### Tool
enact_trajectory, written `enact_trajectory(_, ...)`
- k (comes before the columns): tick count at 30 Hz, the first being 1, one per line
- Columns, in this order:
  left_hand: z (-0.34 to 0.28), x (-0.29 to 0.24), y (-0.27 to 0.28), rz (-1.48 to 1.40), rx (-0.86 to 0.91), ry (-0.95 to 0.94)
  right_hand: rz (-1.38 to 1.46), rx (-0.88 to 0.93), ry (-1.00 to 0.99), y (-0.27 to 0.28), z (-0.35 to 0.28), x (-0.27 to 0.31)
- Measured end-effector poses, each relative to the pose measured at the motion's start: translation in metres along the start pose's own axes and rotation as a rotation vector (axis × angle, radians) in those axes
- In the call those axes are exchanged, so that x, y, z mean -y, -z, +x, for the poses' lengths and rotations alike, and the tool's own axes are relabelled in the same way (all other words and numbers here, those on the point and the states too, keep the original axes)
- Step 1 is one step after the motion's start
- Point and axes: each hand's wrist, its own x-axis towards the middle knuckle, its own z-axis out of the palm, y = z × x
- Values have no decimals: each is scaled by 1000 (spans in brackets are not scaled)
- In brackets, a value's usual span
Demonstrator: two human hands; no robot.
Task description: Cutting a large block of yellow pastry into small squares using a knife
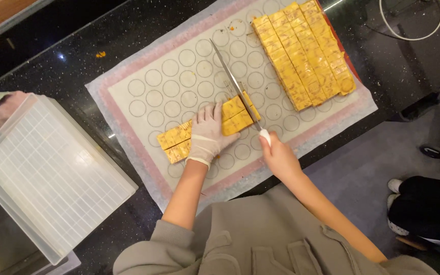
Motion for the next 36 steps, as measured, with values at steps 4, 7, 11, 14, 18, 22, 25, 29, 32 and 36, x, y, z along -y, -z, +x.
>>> enact_trajectory(4,0,6,-9,-10,-58,-19,54,-23,-25,5,-7,-18)
enact_trajectory(7,0,6,-12,-2,-79,-39,45,-51,-21,6,-6,-23)
enact_trajectory(11,-3,5,-12,1,-105,-44,38,-52,-34,6,-14,-20)
enact_trajectory(14,-4,4,-8,16,-163,-69,-11,-15,-51,8,-25,-8)
enact_trajectory(18,-3,2,-7,41,-245,-115,-79,30,-87,14,-26,-12)
enact_trajectory(22,0,5,-15,36,-257,-110,-100,46,-94,15,-31,-9)
enact_trajectory(25,0,7,-20,36,-256,-110,-100,53,-94,14,-30,-12)
enact_trajectory(29,-2,5,-19,37,-245,-84,-65,51,-93,11,-31,-19)
enact_trajectory(32,0,4,-17,35,-216,-71,-44,45,-86,13,-32,-21)
enact_trajectory(36,-4,1,-5,53,-132,-55,31,24,-62,16,-37,-18)
